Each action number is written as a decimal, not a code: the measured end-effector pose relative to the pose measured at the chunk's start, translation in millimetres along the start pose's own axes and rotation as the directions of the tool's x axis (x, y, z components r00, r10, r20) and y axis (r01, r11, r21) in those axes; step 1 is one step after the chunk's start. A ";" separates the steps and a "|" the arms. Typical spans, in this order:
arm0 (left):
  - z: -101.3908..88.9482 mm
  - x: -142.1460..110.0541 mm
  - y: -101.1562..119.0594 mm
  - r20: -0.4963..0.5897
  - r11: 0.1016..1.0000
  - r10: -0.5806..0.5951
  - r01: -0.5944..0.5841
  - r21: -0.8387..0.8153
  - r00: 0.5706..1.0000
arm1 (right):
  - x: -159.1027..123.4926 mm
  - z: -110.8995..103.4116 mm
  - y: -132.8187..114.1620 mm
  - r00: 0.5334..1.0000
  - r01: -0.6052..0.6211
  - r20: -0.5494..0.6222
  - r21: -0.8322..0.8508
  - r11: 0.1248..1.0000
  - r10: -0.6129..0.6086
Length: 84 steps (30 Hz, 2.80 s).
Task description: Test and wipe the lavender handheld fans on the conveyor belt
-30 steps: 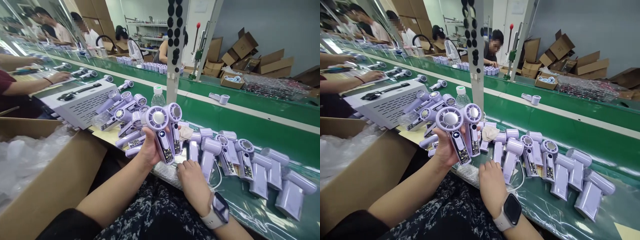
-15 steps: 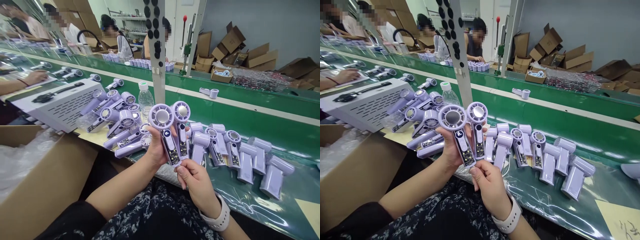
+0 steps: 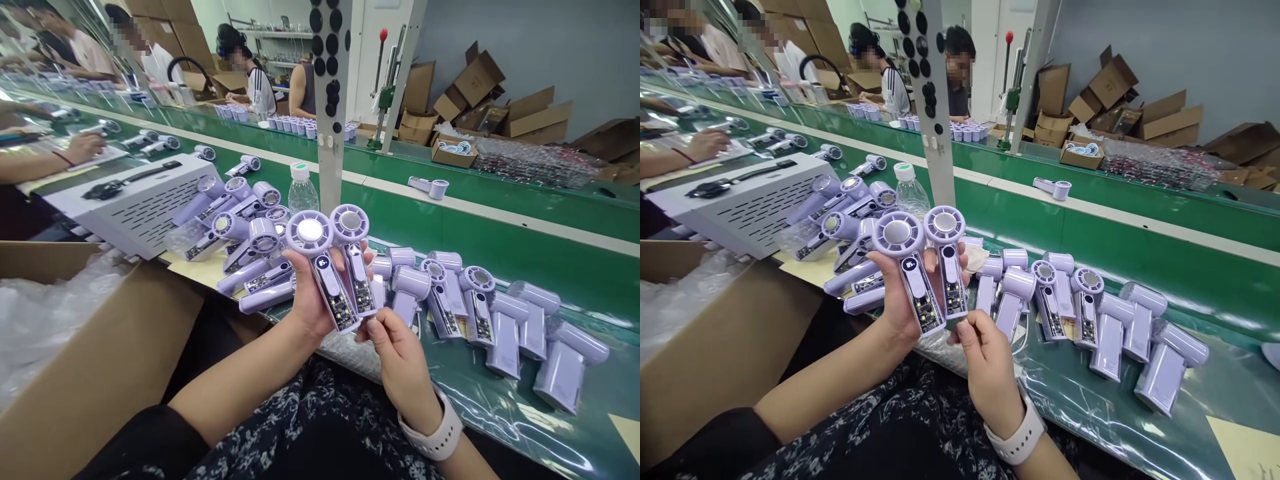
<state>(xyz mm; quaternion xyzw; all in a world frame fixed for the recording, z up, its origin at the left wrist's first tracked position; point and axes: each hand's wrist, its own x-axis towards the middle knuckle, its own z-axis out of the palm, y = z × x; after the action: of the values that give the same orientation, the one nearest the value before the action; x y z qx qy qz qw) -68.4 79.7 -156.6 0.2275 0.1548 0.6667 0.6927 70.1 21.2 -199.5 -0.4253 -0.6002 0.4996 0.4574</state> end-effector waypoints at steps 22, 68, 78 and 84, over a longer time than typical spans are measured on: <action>-5.0 -2.7 -0.2 0.089 0.987 0.111 -0.121 0.107 0.990 | 8.1 3.5 -4.9 0.991 -0.126 0.059 0.155 0.980 0.119; -37.5 -31.6 46.7 0.182 0.948 -0.309 0.288 0.132 0.934 | 92.9 -0.4 -42.7 0.931 0.364 -0.045 0.129 0.922 -0.361; -47.0 -34.5 43.8 0.230 0.899 -0.416 0.359 0.250 0.880 | 92.4 -8.3 -49.3 0.896 -0.184 0.442 0.293 0.938 0.038; -56.0 -37.6 44.0 0.137 0.919 -0.371 0.342 0.199 0.918 | 98.8 28.5 -42.6 0.977 -0.084 0.208 0.177 0.981 0.046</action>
<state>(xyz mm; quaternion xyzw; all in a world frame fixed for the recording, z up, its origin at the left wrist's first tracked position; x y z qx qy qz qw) -137.3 48.7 -184.5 0.3106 0.1899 0.4910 0.7915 18.3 104.9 -147.5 -0.3476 -0.5803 0.6086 0.4147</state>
